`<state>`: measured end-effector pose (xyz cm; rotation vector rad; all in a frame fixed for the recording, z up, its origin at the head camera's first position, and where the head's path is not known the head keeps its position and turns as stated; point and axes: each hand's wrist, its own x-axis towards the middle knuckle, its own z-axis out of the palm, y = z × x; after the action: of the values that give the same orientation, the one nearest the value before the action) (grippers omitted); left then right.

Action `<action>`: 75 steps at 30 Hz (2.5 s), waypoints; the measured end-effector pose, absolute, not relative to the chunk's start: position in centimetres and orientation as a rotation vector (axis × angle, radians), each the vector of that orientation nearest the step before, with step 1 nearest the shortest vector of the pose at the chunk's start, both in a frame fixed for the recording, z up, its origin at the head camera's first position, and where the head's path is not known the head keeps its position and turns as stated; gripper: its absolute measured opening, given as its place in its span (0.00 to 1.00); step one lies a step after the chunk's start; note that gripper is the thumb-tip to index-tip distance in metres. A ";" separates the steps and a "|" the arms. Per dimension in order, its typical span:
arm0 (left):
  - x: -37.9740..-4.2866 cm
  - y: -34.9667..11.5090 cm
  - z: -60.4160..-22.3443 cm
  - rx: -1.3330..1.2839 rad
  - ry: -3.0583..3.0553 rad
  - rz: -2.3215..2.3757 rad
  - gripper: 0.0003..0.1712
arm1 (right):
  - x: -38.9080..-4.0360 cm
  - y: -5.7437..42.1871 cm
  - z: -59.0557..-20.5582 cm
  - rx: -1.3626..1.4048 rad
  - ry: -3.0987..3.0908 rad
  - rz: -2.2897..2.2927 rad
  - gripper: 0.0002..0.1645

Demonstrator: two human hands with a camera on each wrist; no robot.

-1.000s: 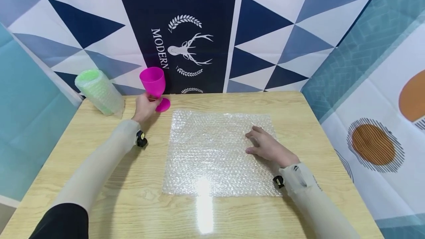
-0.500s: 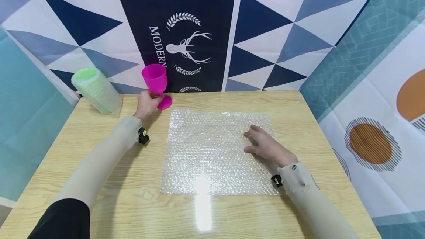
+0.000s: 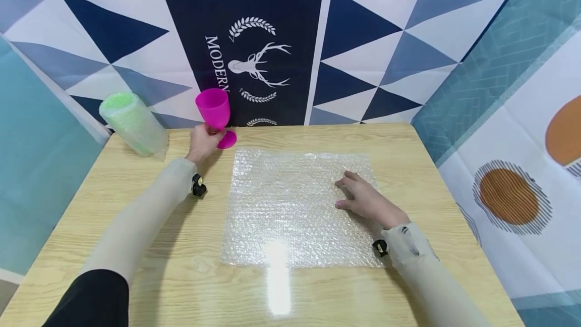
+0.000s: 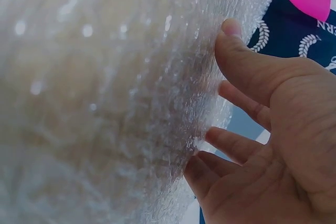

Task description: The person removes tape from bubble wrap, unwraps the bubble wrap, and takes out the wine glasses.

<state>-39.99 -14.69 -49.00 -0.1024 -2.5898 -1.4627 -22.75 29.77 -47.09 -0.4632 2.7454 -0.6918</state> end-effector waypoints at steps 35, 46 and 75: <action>-38.4 -15.4 -49.6 0.006 -2.422 -1.665 0.28 | -22.1 29.8 -47.2 -0.476 2.772 -0.713 0.34; -35.7 -17.7 -49.9 0.063 -2.392 -1.693 0.25 | -22.4 29.6 -47.0 -0.493 2.766 -0.706 0.35; -28.7 -16.6 -46.0 -0.604 -2.793 -1.291 0.25 | -22.1 30.6 -47.4 -0.473 2.774 -0.749 0.36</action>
<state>-28.67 -16.63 -45.98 -0.6045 -2.7927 -1.2915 -22.08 30.61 -47.39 -0.4733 2.7742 -0.7491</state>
